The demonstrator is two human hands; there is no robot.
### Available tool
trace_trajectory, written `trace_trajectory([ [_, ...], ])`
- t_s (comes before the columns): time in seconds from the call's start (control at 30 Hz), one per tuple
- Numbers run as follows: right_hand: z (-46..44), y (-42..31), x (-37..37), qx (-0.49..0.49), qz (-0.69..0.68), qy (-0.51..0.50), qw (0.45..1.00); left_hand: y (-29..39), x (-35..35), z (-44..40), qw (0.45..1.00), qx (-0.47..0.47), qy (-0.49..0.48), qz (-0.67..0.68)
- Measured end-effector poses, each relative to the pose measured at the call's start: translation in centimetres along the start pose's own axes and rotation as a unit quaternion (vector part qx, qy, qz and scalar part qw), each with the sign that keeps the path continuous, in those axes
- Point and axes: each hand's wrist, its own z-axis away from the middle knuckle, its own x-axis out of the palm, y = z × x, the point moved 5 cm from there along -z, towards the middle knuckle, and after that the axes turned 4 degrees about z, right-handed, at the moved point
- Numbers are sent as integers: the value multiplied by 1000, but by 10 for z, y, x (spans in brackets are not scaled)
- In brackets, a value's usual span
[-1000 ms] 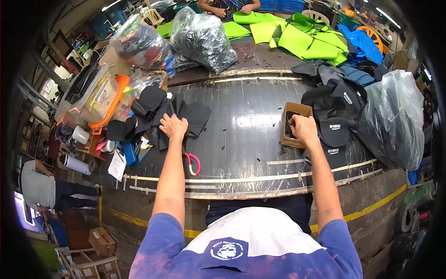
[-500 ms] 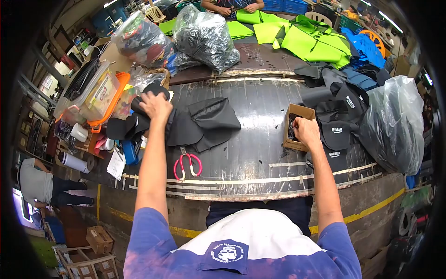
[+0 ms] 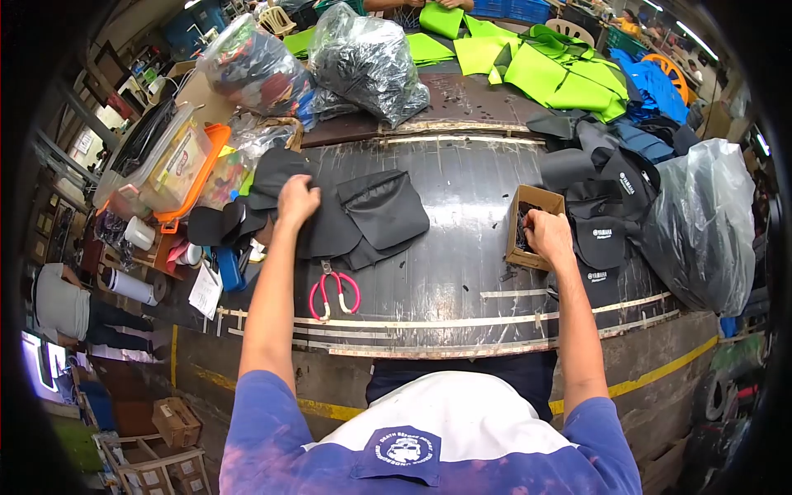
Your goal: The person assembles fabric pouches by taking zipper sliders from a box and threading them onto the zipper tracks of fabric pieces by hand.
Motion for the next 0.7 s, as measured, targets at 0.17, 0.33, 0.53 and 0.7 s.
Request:
trace_trajectory([
  [0.17,1,-1,-2,-3,-2,6,1000,123,-8,67,978,163,-28,128],
  [0.33,-5,1,-7,4,-23,20,1000,175,-29,97,948,151,-65,273],
  [0.53,10,-3,-61,45,-156,197,967,215,-90,107,876,166,52,450],
  [0.7,26,18,-56,107,-506,257,816,229,-85,122,706,107,-28,699],
])
